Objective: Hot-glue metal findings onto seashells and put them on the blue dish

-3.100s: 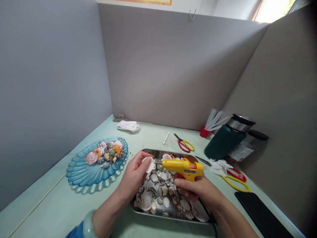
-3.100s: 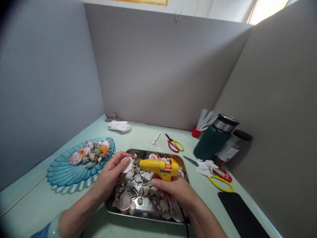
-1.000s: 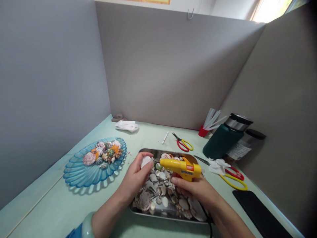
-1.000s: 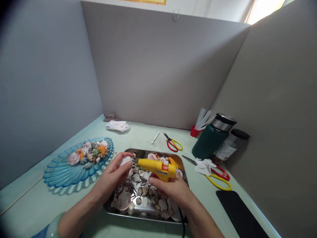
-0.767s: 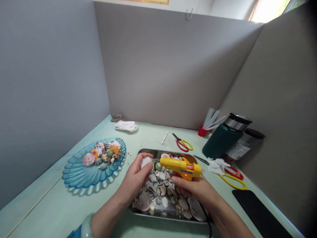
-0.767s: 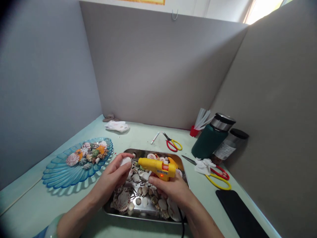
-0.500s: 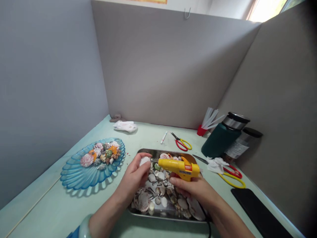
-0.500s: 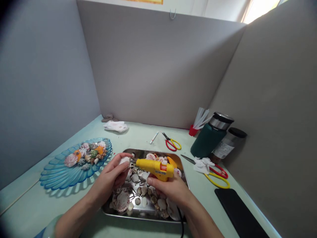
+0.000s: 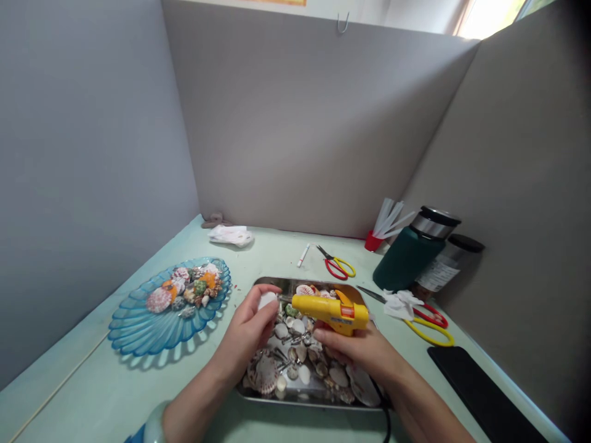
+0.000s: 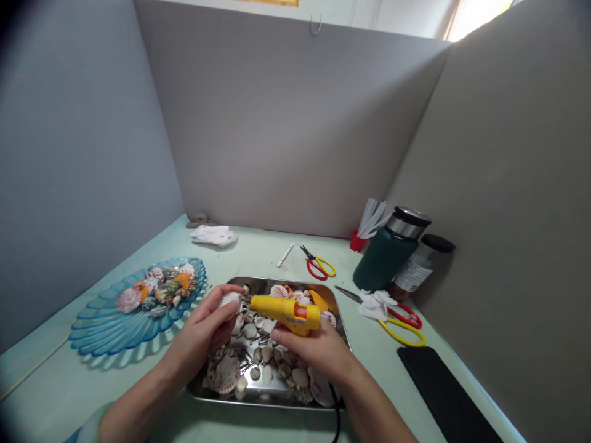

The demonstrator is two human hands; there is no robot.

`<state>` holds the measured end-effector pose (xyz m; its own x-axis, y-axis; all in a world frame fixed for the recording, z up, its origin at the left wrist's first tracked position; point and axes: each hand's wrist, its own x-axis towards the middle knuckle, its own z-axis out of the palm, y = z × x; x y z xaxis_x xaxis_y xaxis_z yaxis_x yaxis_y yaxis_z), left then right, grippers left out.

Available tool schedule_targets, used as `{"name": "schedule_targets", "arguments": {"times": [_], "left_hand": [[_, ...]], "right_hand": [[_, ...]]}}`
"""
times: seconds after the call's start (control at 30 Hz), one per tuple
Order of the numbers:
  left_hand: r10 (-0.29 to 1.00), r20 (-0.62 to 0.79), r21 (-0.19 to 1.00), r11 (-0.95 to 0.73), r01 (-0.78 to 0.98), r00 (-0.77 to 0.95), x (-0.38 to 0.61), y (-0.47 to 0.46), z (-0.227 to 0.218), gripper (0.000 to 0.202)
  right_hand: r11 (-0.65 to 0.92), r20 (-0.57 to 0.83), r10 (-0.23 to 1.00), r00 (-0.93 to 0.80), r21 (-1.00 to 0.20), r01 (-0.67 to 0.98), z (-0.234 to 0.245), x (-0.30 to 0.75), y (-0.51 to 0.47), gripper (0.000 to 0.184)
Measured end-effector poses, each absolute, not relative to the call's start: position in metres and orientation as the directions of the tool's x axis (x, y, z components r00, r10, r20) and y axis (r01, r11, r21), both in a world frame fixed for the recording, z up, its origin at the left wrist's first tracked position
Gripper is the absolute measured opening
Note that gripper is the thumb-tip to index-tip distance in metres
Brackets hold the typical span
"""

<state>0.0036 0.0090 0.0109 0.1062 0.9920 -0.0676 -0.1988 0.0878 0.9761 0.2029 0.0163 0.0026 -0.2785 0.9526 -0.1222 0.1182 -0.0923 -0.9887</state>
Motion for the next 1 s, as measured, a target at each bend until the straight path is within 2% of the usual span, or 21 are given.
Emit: {"name": "schedule_targets", "arguments": {"times": [0.17,0.43,0.67,0.8,1.0], "left_hand": [[0.996,-0.065,0.987,0.073,-0.146,0.062,0.0031,0.0088,0.0125,0.029],[0.998,-0.055,0.984,0.058,-0.17,0.021,0.0034,0.0094,0.0117,0.035],[0.994,-0.065,0.976,0.081,-0.203,0.085,0.0032,0.009,0.0126,0.033],[0.99,-0.077,0.951,0.109,-0.288,0.118,0.0022,0.0088,0.0119,0.023],[0.985,-0.07,0.931,0.12,-0.345,0.155,0.0011,0.0087,0.0114,0.019]], "right_hand": [[-0.067,-0.13,0.939,-0.32,-0.978,0.198,0.0021,0.2036,0.0163,0.023],[-0.009,-0.072,0.938,-0.338,-0.983,0.183,0.0008,0.204,0.016,0.024],[0.002,-0.048,0.951,-0.307,-0.987,0.16,0.0007,0.2037,0.0189,0.023],[-0.017,-0.058,0.961,-0.269,-0.988,0.154,-0.001,0.2056,0.0189,0.023],[-0.005,-0.05,0.949,-0.311,-0.989,0.145,-0.0024,0.2072,0.0162,0.024]]}}
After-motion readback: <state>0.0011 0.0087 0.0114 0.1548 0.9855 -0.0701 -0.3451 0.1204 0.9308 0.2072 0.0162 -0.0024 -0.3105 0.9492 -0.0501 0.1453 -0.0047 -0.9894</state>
